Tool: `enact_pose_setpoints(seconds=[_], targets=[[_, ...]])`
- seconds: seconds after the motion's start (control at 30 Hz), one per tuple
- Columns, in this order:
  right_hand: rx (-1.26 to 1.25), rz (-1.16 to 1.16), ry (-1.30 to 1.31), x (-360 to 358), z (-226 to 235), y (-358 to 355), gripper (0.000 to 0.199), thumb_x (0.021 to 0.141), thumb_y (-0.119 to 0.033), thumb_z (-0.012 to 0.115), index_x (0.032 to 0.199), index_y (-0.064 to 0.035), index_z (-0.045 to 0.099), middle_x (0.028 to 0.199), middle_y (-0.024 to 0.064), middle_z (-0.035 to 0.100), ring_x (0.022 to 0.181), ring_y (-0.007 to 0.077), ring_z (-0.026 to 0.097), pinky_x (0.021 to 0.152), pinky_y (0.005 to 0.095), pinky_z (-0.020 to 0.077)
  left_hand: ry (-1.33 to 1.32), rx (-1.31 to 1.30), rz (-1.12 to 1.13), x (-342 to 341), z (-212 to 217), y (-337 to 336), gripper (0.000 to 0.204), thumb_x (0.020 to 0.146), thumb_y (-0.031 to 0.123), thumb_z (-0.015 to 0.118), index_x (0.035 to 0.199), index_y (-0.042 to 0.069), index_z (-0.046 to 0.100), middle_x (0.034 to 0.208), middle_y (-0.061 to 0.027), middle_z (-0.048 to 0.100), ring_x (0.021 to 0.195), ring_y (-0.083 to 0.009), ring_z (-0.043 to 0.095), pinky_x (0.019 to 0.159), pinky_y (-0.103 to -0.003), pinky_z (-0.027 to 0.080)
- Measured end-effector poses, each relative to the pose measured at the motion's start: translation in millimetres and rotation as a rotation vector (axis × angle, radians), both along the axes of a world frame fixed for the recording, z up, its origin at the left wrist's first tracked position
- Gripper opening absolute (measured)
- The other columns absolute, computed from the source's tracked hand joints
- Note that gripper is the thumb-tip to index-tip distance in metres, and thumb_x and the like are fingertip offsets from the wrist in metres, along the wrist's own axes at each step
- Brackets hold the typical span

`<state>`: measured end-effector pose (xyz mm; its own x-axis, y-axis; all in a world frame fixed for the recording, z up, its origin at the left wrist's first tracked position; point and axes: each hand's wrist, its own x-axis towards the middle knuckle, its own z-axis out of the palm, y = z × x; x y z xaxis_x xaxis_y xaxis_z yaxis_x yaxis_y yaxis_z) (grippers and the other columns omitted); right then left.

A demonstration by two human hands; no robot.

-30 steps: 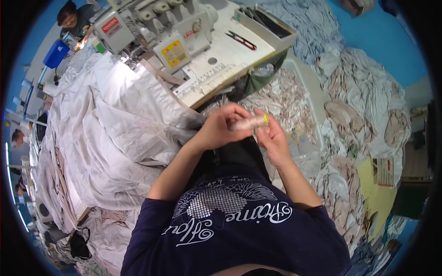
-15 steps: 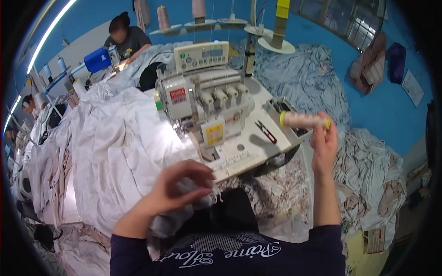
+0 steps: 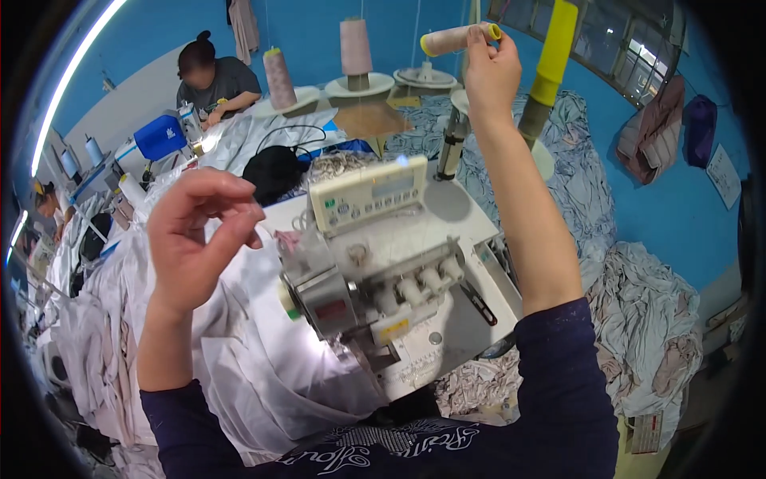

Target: Sewing edges of white fabric components using an industrial overlock machine.

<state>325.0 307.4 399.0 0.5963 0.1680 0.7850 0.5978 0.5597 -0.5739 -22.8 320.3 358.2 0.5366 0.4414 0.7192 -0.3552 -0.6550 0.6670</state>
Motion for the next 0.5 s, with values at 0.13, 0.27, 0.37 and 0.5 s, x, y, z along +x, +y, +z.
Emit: enact_pose_setpoints(seconds=[0.13, 0.27, 0.37, 0.5], targets=[[-0.25, -0.225, -0.035, 29, 39, 34, 0.038, 0.084, -0.028, 0.064, 0.107, 0.0005, 0.054, 0.077, 0.0017, 0.057, 0.067, 0.0078, 0.051, 0.061, 0.0244, 0.042, 0.105, -0.051, 0.053, 14, 29, 38, 0.019, 0.08, -0.004, 0.061, 0.098, -0.002, 0.057, 0.082, -0.0063, 0.061, 0.065, -0.0077, 0.059, 0.059, -0.019, 0.046], [-0.182, -0.118, -0.128, 59, 65, 63, 0.039, 0.084, -0.033, 0.06, 0.106, -0.0015, 0.056, 0.081, 0.0108, 0.064, 0.078, 0.0224, 0.063, 0.07, 0.0328, 0.048, 0.211, -0.055, 0.07, 27, 70, 61, 0.018, 0.08, -0.003, 0.061, 0.098, -0.002, 0.058, 0.08, -0.0053, 0.061, 0.062, -0.0065, 0.058, 0.057, -0.018, 0.044], [-0.528, -0.349, -0.167, 65, 84, 74, 0.041, 0.084, -0.034, 0.059, 0.106, -0.0001, 0.056, 0.083, 0.0152, 0.065, 0.08, 0.0285, 0.063, 0.071, 0.0362, 0.0479, 0.28, -0.092, 0.093, 35, 94, 79, 0.018, 0.08, -0.001, 0.062, 0.098, -0.001, 0.059, 0.079, -0.0036, 0.061, 0.061, -0.0054, 0.057, 0.056, -0.017, 0.043], [-0.817, -0.421, -0.244, 87, 86, 94, 0.036, 0.081, -0.031, 0.055, 0.099, 0.0006, 0.057, 0.088, 0.0203, 0.063, 0.085, 0.0378, 0.061, 0.071, 0.0418, 0.0487, 0.416, -0.122, 0.083, 58, 115, 89, 0.017, 0.083, 0.003, 0.061, 0.099, -0.002, 0.057, 0.078, -0.0021, 0.059, 0.066, -0.0057, 0.057, 0.061, -0.021, 0.051]])
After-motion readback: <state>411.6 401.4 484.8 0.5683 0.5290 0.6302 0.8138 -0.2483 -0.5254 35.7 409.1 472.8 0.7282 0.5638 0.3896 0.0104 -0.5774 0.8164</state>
